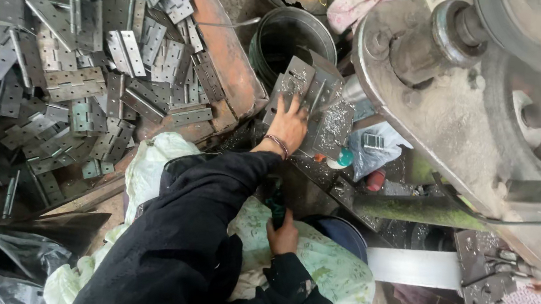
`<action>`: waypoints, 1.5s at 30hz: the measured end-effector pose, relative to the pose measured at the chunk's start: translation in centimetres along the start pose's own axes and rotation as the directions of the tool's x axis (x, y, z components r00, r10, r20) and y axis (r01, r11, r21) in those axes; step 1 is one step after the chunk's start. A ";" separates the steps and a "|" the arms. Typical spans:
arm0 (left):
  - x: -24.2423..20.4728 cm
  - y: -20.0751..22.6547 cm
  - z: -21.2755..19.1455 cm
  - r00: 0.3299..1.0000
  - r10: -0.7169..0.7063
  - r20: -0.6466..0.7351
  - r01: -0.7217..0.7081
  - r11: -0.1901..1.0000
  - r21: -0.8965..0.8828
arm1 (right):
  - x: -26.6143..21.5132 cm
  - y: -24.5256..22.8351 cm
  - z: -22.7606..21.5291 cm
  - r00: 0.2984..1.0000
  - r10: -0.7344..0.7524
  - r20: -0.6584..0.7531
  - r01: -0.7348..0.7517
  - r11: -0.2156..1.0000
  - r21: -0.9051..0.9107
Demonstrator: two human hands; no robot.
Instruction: The person repeatedly picks up metal hinge pieces from a pile, places them into a press machine, and operates the lever to process them. The processed pieces are then dropped into a container below.
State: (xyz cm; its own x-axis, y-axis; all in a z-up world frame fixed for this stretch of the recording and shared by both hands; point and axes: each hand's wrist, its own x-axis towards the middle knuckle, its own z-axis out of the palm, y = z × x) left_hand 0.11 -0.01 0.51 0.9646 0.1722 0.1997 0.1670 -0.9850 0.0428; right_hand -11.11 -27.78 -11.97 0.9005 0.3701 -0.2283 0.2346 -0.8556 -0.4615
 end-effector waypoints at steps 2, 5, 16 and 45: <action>0.0 -0.4 -0.4 0.996 0.000 0.086 0.003 0.999 -0.041 | 0.8 -1.0 -1.8 0.999 -0.039 0.028 0.038 0.999 0.010; 0.5 -0.4 -0.5 0.998 -0.013 0.064 0.015 0.999 -0.036 | 1.0 -2.4 -5.1 0.996 -0.087 0.016 0.088 0.996 -0.028; 3.0 -0.8 1.1 0.996 -0.070 0.048 0.073 0.995 -0.062 | 0.8 -0.9 0.3 0.999 -0.040 -0.030 0.039 0.999 -0.017; -7.1 -1.7 -6.7 0.884 0.214 -0.417 -0.276 0.956 -0.095 | 1.4 -7.4 -9.8 0.997 -0.080 0.002 0.080 0.996 -0.028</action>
State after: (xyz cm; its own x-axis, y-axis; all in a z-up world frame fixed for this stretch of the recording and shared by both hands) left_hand -8.40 0.51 5.56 0.8029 -0.0552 0.5936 -0.1265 -0.9888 0.0792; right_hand -8.02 -24.49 -0.48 0.8781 0.4382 -0.1923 0.3161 -0.8328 -0.4545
